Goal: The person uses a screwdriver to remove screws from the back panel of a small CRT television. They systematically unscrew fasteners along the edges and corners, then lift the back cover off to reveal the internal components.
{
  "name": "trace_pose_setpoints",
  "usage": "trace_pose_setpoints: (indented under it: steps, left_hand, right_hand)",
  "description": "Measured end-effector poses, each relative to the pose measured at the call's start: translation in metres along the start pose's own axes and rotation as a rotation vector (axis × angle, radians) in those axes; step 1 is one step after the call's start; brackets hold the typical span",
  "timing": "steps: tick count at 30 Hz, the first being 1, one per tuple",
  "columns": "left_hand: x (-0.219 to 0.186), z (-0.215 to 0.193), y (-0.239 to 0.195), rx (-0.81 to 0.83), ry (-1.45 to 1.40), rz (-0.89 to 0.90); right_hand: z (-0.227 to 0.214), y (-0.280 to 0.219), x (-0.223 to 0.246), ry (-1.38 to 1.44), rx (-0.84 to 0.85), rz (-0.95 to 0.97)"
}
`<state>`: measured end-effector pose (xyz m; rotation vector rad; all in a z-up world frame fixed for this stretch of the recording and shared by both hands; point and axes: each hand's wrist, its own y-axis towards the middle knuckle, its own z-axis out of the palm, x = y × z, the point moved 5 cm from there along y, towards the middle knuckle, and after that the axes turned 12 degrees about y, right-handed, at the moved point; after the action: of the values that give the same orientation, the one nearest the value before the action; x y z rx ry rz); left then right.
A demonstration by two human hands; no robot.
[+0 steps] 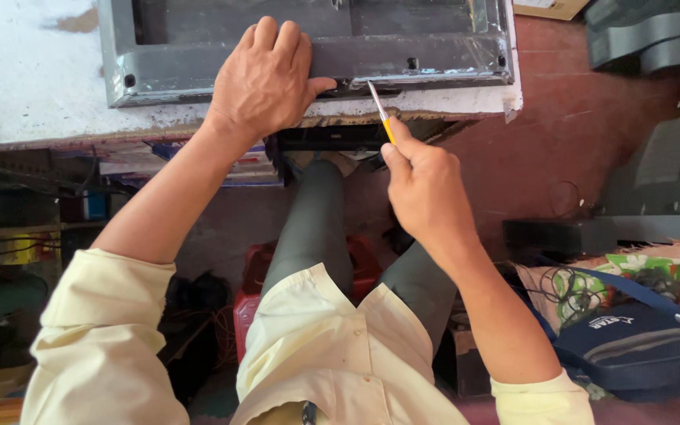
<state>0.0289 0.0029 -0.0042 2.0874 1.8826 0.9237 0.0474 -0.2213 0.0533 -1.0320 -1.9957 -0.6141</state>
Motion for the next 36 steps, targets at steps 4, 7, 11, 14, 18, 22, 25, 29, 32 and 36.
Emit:
trace_pose_setpoints:
  steps: [4,7,11,14,18,22,25,29,32,36]
  left_hand:
    - [0.0,0.002,-0.003,0.003,0.012,0.013]
    - [0.003,0.001,0.004,0.033,-0.016,0.012]
    - [0.008,-0.002,0.006,0.117,-0.074,-0.001]
    - [0.027,-0.015,-0.002,0.064,-0.146,-0.018]
    - [0.063,-0.026,-0.031,0.127,-0.114,-0.07]
    - [0.083,-0.032,-0.071,0.135,-0.071,-0.111]
    - [0.091,-0.028,-0.09,0.077,-0.199,-0.155]
    - [0.093,-0.019,-0.095,0.058,-0.281,-0.181]
    - [0.095,-0.018,-0.094,0.039,-0.313,-0.181]
    - [0.096,-0.02,-0.094,0.002,-0.329,-0.159]
  right_hand:
    - [-0.004,0.001,-0.035,0.592,0.098,0.486]
    - [-0.008,0.002,-0.045,0.561,0.074,0.5]
    - [0.005,-0.017,-0.028,0.057,-0.032,-0.05]
    - [0.016,-0.038,-0.017,-0.17,-0.052,-0.186]
    - [0.035,-0.04,-0.012,0.004,-0.011,-0.133]
    - [0.054,-0.034,0.002,0.036,-0.029,-0.268]
    - [0.069,-0.028,0.007,-0.015,-0.002,-0.259]
    - [0.078,-0.022,0.013,-0.039,-0.011,-0.217]
    - [0.081,-0.021,0.019,-0.095,-0.022,-0.206]
    - [0.087,-0.024,0.027,-0.274,-0.021,-0.185]
